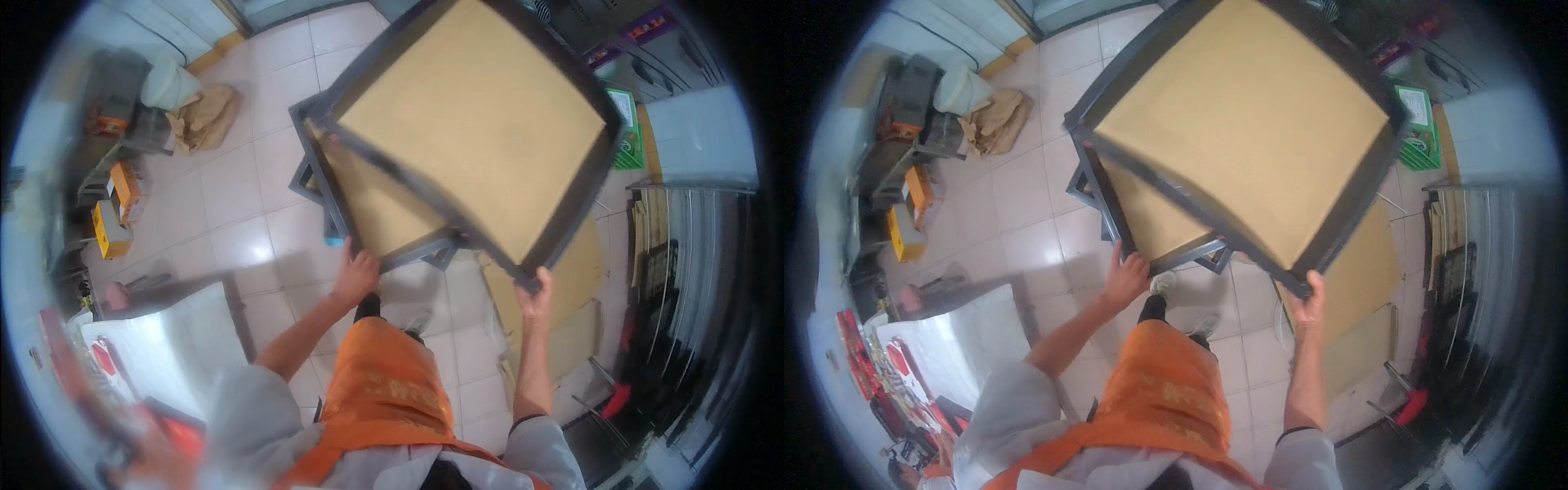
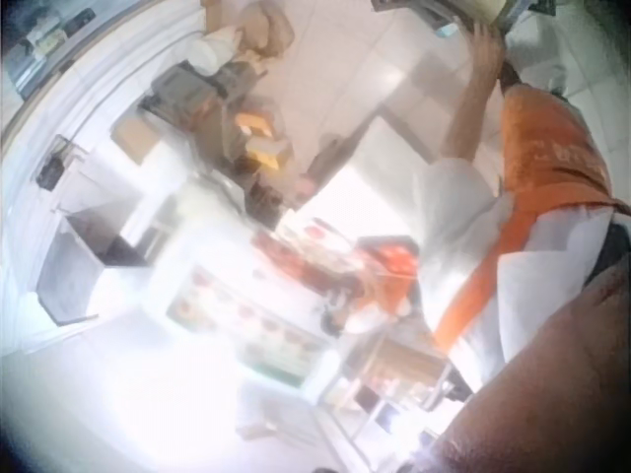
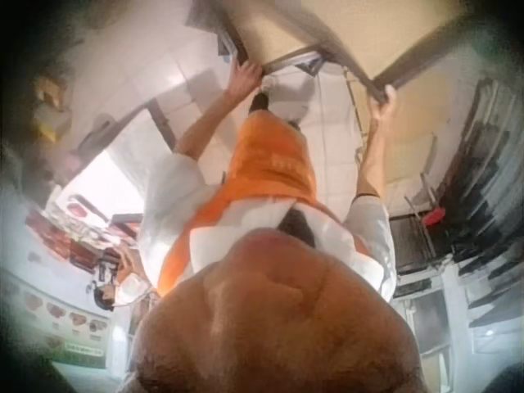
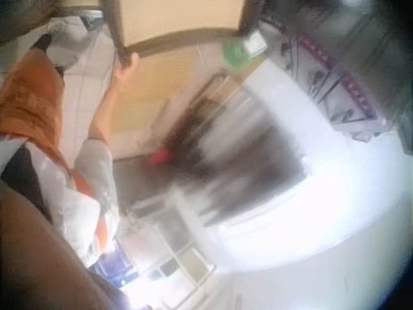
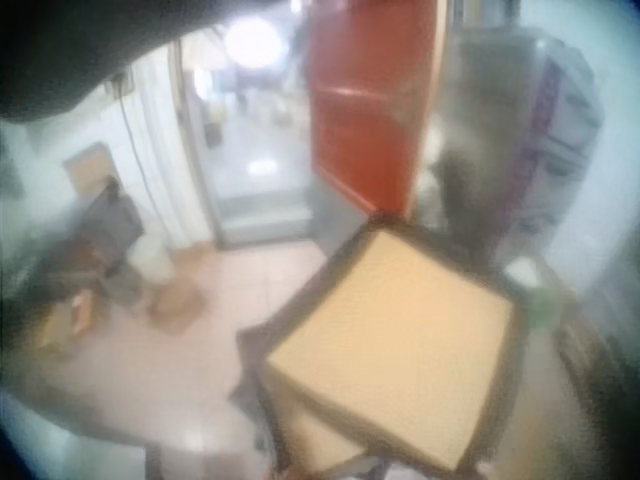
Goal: The person sits on the floor and assembles rectangular frames by attaching black plastic strips to the edges of flat cardboard sheets. They repeatedly pick up cardboard, align the strips, and press them into place. The person also stacks completed frames and handles red decorative boxes on a nearby table.
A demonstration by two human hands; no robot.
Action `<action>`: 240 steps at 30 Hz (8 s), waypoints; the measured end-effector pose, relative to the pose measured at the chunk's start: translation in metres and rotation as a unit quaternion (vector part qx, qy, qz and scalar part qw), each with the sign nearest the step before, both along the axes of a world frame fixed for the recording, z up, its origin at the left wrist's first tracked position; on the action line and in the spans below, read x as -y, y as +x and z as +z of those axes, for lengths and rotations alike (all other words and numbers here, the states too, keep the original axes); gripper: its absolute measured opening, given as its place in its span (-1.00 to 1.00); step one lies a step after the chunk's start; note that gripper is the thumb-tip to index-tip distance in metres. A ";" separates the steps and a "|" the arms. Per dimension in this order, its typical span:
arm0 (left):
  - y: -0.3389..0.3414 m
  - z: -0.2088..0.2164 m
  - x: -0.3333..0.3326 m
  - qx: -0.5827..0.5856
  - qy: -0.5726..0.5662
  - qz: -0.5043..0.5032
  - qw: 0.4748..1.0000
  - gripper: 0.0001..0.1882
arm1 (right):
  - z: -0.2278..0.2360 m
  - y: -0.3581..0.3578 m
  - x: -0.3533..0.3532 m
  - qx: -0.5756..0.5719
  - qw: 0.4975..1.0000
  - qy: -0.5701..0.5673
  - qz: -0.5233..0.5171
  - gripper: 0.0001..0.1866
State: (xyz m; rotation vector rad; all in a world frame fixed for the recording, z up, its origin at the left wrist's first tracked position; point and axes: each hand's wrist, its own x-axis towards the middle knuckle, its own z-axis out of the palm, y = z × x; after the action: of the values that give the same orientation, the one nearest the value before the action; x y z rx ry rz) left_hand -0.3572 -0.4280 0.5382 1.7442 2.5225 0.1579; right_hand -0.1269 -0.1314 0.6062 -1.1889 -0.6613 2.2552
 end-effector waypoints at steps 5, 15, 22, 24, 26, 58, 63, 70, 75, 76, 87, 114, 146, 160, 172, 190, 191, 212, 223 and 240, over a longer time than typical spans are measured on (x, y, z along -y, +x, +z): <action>0.005 -0.013 -0.001 0.056 0.052 0.019 0.997 -0.70 | -0.057 -0.072 0.068 0.089 0.994 -0.040 0.051 -0.67; 0.020 -0.029 -0.001 0.068 0.006 0.080 0.994 -0.60 | -0.060 -0.085 0.091 -0.002 0.997 -0.033 0.068 -0.34; 0.095 0.000 0.014 0.108 0.117 0.080 0.984 -0.62 | -0.063 0.042 0.094 0.125 0.978 0.069 0.155 -0.41; 0.143 -0.022 0.014 0.136 0.105 0.018 0.985 -0.65 | -0.100 0.134 0.091 0.109 0.978 0.098 0.146 -0.48; 0.198 -0.016 -0.032 0.211 0.021 -0.003 0.977 -0.67 | -0.132 0.227 0.089 0.157 0.976 0.144 0.034 -0.60; 0.204 -0.571 -0.527 0.400 -0.042 0.048 0.914 -0.74 | -0.598 0.639 -0.198 0.605 0.770 0.071 -0.187 -0.35; 0.221 -0.543 -0.514 0.372 0.094 -0.013 0.923 -0.80 | -0.578 0.628 -0.199 0.567 0.797 0.082 -0.191 -0.47; 0.203 -0.444 -0.461 0.523 -0.175 0.060 0.832 -0.67 | -0.521 0.640 -0.093 0.443 0.863 0.104 -0.219 -0.78; 0.177 -0.488 -0.465 0.646 -0.228 0.061 0.726 -0.49 | -0.568 0.691 -0.027 0.185 0.940 -0.031 -0.284 -0.56; 0.198 -0.485 -0.482 0.620 -0.248 0.054 0.742 -0.49 | -0.572 0.676 -0.046 0.181 0.926 -0.021 -0.332 -0.55; 0.362 -0.496 -0.463 0.235 0.072 -0.256 0.935 -0.38 | -0.593 0.601 -0.109 0.665 0.632 0.381 -0.111 -0.38; 0.381 -0.528 -0.500 0.047 -0.064 -0.222 0.972 -0.36 | -0.591 0.560 -0.136 0.730 0.662 0.171 -0.027 -0.50; 0.331 -0.536 -0.415 -0.043 -0.028 -0.603 0.796 -0.74 | -0.575 0.590 0.030 0.703 0.487 0.411 0.315 -0.20; 0.380 -0.532 -0.449 0.024 0.028 -0.595 0.803 -0.83 | -0.576 0.575 -0.086 0.630 0.470 0.560 0.261 -0.80; 0.403 -0.544 -0.460 0.032 -0.048 -0.674 0.737 -0.73 | -0.585 0.513 -0.103 0.556 0.453 0.614 0.330 -0.88; 0.464 -0.523 -0.457 0.056 -0.289 -0.637 0.712 -0.28 | -0.564 0.487 -0.062 0.565 0.575 0.578 0.125 -0.76; 0.463 -0.525 -0.457 0.044 -0.306 -0.624 0.718 -0.28 | -0.559 0.493 -0.045 0.573 0.617 0.538 0.031 -0.76; 0.466 -0.518 -0.470 0.175 -0.303 -0.655 0.670 -0.39 | -0.534 0.460 -0.045 0.577 0.661 0.439 0.195 -0.53; 0.461 -0.592 -0.492 0.318 -0.315 -0.607 0.657 -0.55 | -0.583 0.460 -0.088 0.635 0.479 0.553 0.247 -0.48; 0.352 -0.530 -0.387 -0.091 0.142 -0.494 0.853 -0.55 | -0.609 0.462 -0.124 0.584 0.431 0.641 0.249 -0.63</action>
State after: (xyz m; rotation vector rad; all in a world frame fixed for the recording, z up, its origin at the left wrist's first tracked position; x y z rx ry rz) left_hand -0.0048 -0.0406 0.0078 3.0198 1.3973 0.3060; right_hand 0.3356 -0.0076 -0.0027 -1.3816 -2.7319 0.0284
